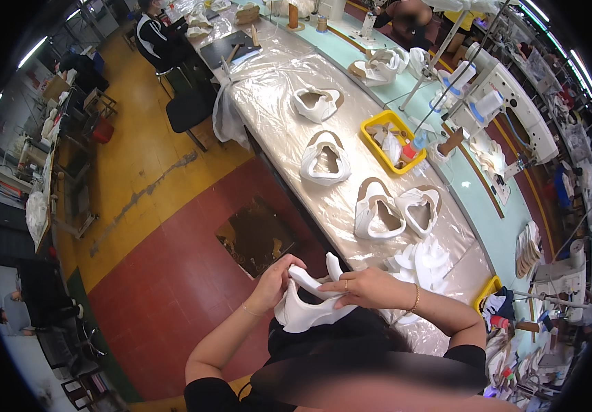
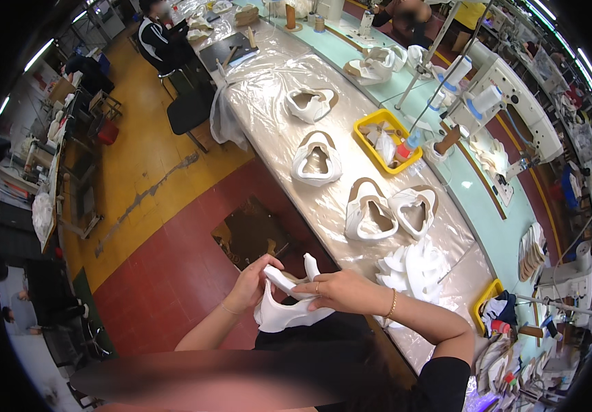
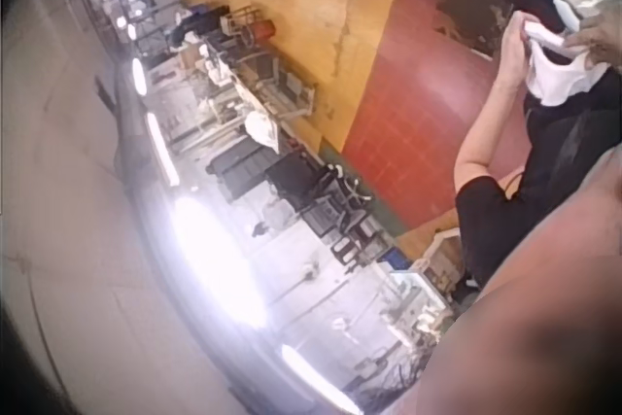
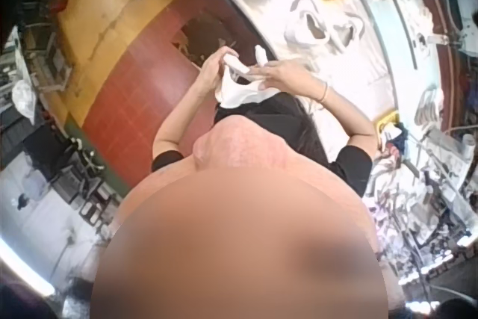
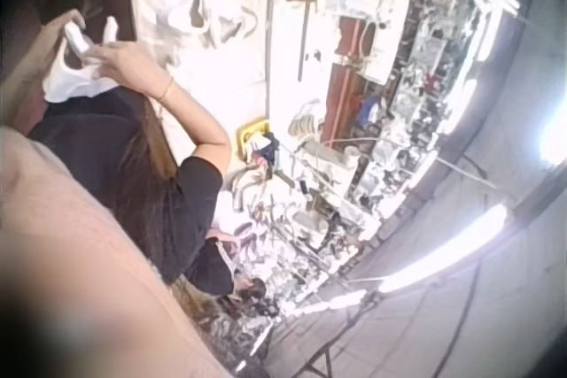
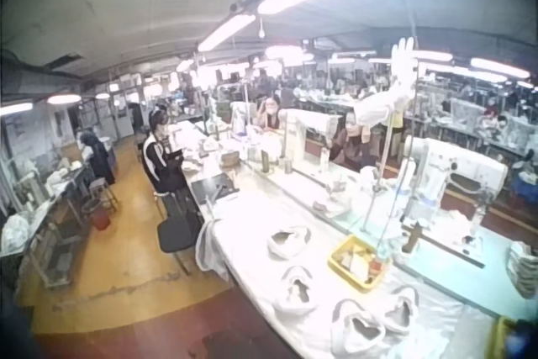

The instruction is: The person handles white fabric pieces on a worktable, folds and aligns them, then moves to a cutting table to place small rectangular inserts into a white garment shell. The person continues to position and press the inserts into place.

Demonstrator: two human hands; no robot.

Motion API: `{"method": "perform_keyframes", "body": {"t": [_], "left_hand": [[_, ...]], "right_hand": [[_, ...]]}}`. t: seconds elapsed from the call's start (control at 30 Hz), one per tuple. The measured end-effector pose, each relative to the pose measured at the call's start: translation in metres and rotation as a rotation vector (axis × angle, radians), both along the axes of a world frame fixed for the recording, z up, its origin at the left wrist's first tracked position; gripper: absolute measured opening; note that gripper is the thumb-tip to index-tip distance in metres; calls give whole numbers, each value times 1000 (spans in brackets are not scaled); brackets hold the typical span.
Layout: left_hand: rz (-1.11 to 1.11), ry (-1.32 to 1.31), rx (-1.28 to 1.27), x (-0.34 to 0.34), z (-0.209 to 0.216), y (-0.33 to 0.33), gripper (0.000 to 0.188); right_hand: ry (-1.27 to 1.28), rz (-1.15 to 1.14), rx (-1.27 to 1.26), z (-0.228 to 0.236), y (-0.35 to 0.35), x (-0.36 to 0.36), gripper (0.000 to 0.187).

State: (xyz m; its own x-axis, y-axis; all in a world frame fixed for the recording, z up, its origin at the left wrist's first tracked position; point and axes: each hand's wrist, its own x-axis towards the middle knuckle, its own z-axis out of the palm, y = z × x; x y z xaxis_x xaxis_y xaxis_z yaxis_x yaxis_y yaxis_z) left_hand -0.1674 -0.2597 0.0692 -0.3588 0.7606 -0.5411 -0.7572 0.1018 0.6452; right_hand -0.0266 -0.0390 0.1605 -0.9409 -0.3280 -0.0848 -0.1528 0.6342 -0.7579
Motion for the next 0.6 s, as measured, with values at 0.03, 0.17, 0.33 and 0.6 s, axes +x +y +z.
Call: {"method": "perform_keyframes", "body": {"t": [0.03,0.17,0.33,0.6], "left_hand": [[18,5,10,0,0,-2,38],[-27,226,118,-3,7,-13,36],[-95,326,185,-11,32,-30,18],[-677,1135,-13,-11,79,-30,51]], "right_hand": [[-61,7,38,-2,0,-1,47],[-61,-28,35,-5,2,0,48],[-73,-18,38,-3,4,1,45],[-102,50,117,17,4,-4,49]]}}
